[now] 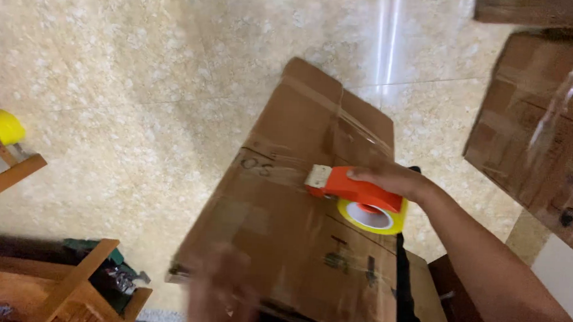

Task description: Sealing cardboard boxes using a tape dispenser and using a utility knife to open another box.

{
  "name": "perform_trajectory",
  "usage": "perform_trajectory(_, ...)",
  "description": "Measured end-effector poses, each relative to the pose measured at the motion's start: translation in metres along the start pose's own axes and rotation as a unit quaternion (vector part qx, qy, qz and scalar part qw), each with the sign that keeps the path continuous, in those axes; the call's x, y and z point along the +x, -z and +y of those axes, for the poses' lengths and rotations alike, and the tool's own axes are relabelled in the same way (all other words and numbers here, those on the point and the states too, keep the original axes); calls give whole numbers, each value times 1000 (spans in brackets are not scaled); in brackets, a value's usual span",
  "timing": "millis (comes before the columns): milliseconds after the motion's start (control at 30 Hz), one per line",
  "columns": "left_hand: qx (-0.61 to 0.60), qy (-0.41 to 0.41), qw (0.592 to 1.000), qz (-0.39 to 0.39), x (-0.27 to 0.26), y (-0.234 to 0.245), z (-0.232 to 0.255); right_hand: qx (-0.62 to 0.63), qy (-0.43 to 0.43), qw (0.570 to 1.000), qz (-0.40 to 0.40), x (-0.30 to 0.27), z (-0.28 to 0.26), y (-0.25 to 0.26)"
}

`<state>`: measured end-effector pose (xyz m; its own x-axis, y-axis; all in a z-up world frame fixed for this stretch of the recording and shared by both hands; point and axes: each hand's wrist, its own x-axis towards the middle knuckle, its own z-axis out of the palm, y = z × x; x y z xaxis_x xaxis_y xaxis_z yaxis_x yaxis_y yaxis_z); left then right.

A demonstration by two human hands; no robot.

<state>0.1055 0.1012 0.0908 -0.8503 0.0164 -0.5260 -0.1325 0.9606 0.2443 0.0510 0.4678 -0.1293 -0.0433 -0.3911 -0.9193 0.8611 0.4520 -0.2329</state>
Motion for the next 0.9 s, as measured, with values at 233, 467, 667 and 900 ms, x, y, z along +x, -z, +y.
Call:
perform_trajectory(233, 92, -291, 952, 11, -29, -61, 42, -21, 54, 998, 28, 17, 71, 19)
perform_trajectory(467, 99, -302, 946, 59, -19, -40, 66, 52, 53, 995, -70, -15, 149, 38)
perform_trajectory(667, 126, -294, 946, 56, -20, -37, 82, 70, 4, 996, -51, -27, 242, 38)
perform_trajectory(900, 142, -319, 935, 71, -16, -31, 96, 215, -17, 976, -42, -30, 332, 6)
